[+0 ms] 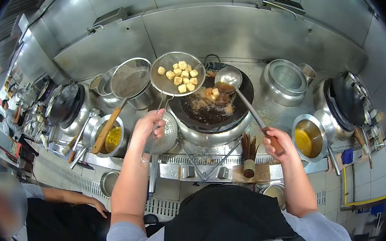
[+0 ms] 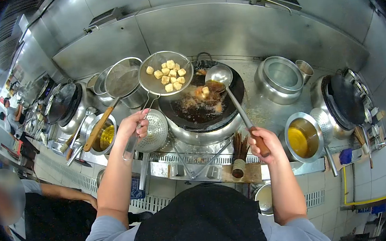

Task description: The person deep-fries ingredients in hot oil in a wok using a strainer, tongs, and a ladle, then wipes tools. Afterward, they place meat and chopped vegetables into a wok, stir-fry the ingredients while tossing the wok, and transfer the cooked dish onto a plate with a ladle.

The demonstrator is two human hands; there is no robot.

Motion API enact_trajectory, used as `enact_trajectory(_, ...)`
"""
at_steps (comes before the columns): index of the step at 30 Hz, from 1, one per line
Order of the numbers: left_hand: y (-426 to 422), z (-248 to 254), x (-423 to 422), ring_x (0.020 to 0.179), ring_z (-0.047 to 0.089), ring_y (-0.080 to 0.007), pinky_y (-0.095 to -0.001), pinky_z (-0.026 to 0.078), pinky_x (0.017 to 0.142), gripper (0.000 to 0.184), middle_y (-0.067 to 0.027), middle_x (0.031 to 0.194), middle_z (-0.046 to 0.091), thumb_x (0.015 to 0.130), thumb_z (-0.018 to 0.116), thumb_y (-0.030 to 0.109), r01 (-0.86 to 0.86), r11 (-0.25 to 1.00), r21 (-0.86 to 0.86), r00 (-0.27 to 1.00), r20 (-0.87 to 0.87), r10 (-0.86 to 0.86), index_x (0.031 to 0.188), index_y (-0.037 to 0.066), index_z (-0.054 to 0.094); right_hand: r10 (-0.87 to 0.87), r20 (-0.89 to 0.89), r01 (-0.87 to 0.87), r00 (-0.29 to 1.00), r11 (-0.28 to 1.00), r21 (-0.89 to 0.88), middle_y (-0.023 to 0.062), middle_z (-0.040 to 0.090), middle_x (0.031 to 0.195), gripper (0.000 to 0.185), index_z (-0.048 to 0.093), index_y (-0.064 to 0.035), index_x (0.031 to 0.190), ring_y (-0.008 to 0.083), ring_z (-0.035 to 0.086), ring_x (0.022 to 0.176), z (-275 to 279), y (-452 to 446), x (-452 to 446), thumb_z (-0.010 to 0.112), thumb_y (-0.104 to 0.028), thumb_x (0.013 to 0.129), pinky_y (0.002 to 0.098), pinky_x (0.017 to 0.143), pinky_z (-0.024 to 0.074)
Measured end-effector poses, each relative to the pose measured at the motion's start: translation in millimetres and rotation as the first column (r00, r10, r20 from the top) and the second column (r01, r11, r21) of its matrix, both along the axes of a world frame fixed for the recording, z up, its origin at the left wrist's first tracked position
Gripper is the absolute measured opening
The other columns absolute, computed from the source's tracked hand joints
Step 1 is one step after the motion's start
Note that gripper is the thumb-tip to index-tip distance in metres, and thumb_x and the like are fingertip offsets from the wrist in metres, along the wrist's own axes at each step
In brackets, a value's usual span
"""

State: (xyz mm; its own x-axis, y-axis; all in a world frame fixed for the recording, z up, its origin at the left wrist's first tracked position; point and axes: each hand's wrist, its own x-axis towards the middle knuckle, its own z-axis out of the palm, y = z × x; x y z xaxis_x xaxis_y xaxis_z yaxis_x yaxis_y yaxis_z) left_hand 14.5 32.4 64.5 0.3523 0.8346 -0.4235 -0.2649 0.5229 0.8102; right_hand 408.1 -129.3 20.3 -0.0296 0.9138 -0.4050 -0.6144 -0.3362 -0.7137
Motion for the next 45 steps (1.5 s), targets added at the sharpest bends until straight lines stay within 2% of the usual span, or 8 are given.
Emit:
enact_trajectory(12, -1.9, -27.6, -5.5, 0.045, 0.038, -0.0106, -0.0261, 0.031, 0.042, 0.023, -0.0015, 0.067, 0.047, 0.093, 0.046, 0.012, 0.057, 0.997, -0.061, 0.997, 0.063, -0.053, 0.115, 0.011, 0.047, 0.115, 0.442, -0.113, 0.889, 0.993, -0.033, 0.0059, 0.052, 0.063, 0.013, 0.051, -0.0019, 0.094, 0.0150, 0.048, 0.041, 0.4, 5.1, -21.1, 0.053, -0.010, 0.084, 0.0263, 0.035, 0.0361)
enact_trajectory(18, -15.2, -23.4, -14.7, 0.045, 0.039, -0.0114, -0.0268, 0.031, 0.043, 0.024, -0.0029, 0.068, 0.048, 0.092, 0.047, 0.011, 0.008, 0.998, -0.066, 0.999, 0.052, -0.005, 0.116, 0.010, 0.047, 0.106, -0.295, -0.144, 0.949, 0.984, -0.108, 0.0079, 0.051, 0.065, 0.029, 0.050, -0.0005, 0.111, 0.0138, 0.042, 0.038, -0.4, -24.0, -23.7, 0.051, -0.015, 0.086, 0.0255, 0.031, 0.0313)
enact_trajectory(27, -21.8, -33.6, -34.2, 0.045, 0.040, -0.0130, -0.0283, 0.033, 0.043, 0.025, -0.0043, 0.068, 0.049, 0.092, 0.048, 0.013, 0.004, 0.999, -0.035, 1.000, 0.010, -0.003, 0.117, 0.009, 0.047, 0.120, 0.035, -0.116, 0.992, 0.989, -0.093, 0.0098, 0.050, 0.063, 0.030, 0.049, 0.0040, 0.111, 0.0144, 0.039, 0.035, 36.1, -71.9, -4.6, 0.048, -0.014, 0.087, 0.0243, 0.030, 0.0315)
enact_trajectory(35, -22.3, -37.7, -34.5, 0.045, 0.040, -0.0130, -0.0282, 0.033, 0.043, 0.024, -0.0045, 0.069, 0.048, 0.091, 0.049, 0.013, 0.005, 1.000, -0.023, 0.999, -0.045, -0.006, 0.115, 0.009, 0.048, 0.041, -0.173, -0.063, 0.984, 0.990, -0.124, 0.0106, 0.051, 0.063, 0.025, 0.053, 0.0027, 0.106, 0.0148, 0.044, 0.036, 36.3, -71.9, -8.2, 0.049, -0.013, 0.086, 0.0232, 0.031, 0.0334)
enact_trajectory(38, -22.1, -38.8, -32.5, 0.045, 0.040, -0.0132, -0.0281, 0.033, 0.043, 0.028, -0.0046, 0.068, 0.048, 0.091, 0.048, 0.012, 0.011, 0.999, -0.042, 0.999, -0.039, -0.012, 0.119, 0.008, 0.047, 0.067, 0.250, -0.040, 0.966, 0.993, -0.112, 0.0078, 0.051, 0.063, 0.021, 0.054, 0.0028, 0.100, 0.0146, 0.043, 0.037, 23.3, -64.4, -24.0, 0.050, -0.009, 0.083, 0.0255, 0.034, 0.0351)
enact_trajectory(40, -22.8, -36.5, -30.7, 0.045, 0.040, -0.0131, -0.0282, 0.032, 0.043, 0.030, -0.0045, 0.068, 0.048, 0.091, 0.048, 0.012, -0.009, 0.999, -0.045, 0.998, -0.061, 0.006, 0.120, 0.008, 0.045, 0.032, 0.912, -0.155, 0.410, 0.987, 0.035, 0.0037, 0.050, 0.063, 0.020, 0.054, 0.0033, 0.097, 0.0138, 0.042, 0.039, 7.9, -56.9, -32.4, 0.050, -0.006, 0.080, 0.0281, 0.038, 0.0368)
enact_trajectory(42, -24.5, -34.9, -30.9, 0.045, 0.040, -0.0129, -0.0282, 0.032, 0.043, 0.029, -0.0043, 0.068, 0.048, 0.091, 0.048, 0.012, -0.006, 0.999, -0.041, 0.998, -0.057, 0.003, 0.120, 0.008, 0.045, 0.044, 0.954, -0.178, 0.296, 0.984, 0.010, 0.0006, 0.048, 0.063, 0.024, 0.053, 0.0039, 0.100, 0.0126, 0.042, 0.041, 2.8, -53.6, -29.5, 0.049, -0.005, 0.078, 0.0298, 0.040, 0.0370)
enact_trajectory(45, -26.3, -32.8, -32.4, 0.045, 0.040, -0.0126, -0.0281, 0.032, 0.043, 0.028, -0.0038, 0.068, 0.048, 0.091, 0.047, 0.012, -0.008, 0.999, -0.052, 0.999, -0.046, 0.005, 0.119, 0.009, 0.045, -0.061, 0.869, -0.183, 0.491, 0.968, 0.171, 0.0011, 0.049, 0.062, 0.025, 0.054, 0.0037, 0.102, 0.0119, 0.043, 0.042, 13.3, -47.7, -30.2, 0.050, -0.005, 0.079, 0.0276, 0.039, 0.0379)
